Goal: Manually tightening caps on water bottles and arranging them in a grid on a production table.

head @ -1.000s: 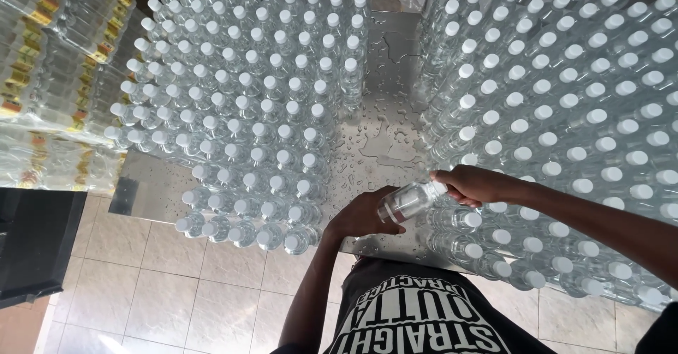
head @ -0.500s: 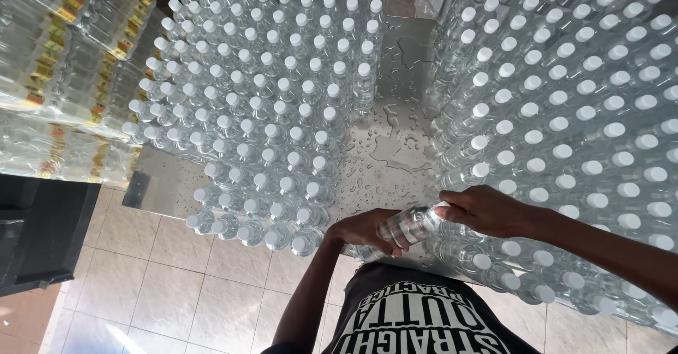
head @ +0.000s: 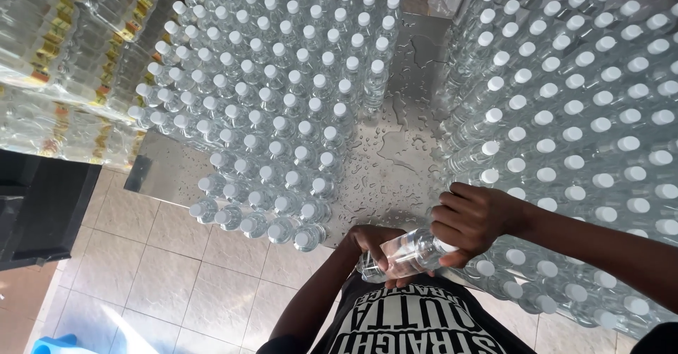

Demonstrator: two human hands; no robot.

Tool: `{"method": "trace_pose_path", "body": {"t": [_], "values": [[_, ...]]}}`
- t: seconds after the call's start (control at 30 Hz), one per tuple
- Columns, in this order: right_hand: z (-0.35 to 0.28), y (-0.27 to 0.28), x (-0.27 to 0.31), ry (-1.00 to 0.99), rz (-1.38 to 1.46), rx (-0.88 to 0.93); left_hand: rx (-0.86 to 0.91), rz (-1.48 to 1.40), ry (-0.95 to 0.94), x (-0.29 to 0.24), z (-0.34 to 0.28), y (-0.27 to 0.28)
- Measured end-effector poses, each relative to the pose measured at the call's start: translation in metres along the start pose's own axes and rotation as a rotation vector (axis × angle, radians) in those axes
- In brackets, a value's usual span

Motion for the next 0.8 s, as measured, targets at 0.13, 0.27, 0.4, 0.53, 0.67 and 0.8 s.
{"method": "trace_pose_path", "body": {"t": [0.13,0.27,0.4,0.53,0.67,0.8], "values": [[-0.040,-0.050,0.000,-0.312,0.304,0.102,0.010,0.061,-0.077,0.052,-0.031,0.045],[-0.071,-0.084,-0.041,-1.118,0.698,0.632,-0.436,0.164,-0.239,0.030,-0.022,0.028],[-0.127,-0.142,-0.057,-1.386,0.871,0.532,-1.077,0.261,-0.297,-0.017,-0.006,-0.021],[-0.139,-0.158,-0.068,-1.580,0.919,0.590,-1.482,0.626,0.178,-0.061,0.019,-0.050],[-0.181,-0.185,-0.085,-1.498,1.213,0.820,-1.737,1.290,0.666,-0.047,0.026,-0.015],[-0.162,-0.166,-0.099,-1.621,2.341,1.005,-1.728,1.964,0.987,-0.029,0.042,-0.002]]}}
Point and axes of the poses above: each hand's wrist, its own z-axis towards the middle knuckle, its own y-axis out of the back of the hand, x = y × z, the point moved 1 cm from there along z, towards the middle knuckle, and after that the axes turned 3 degrees about -y, right-handed, at the moved point
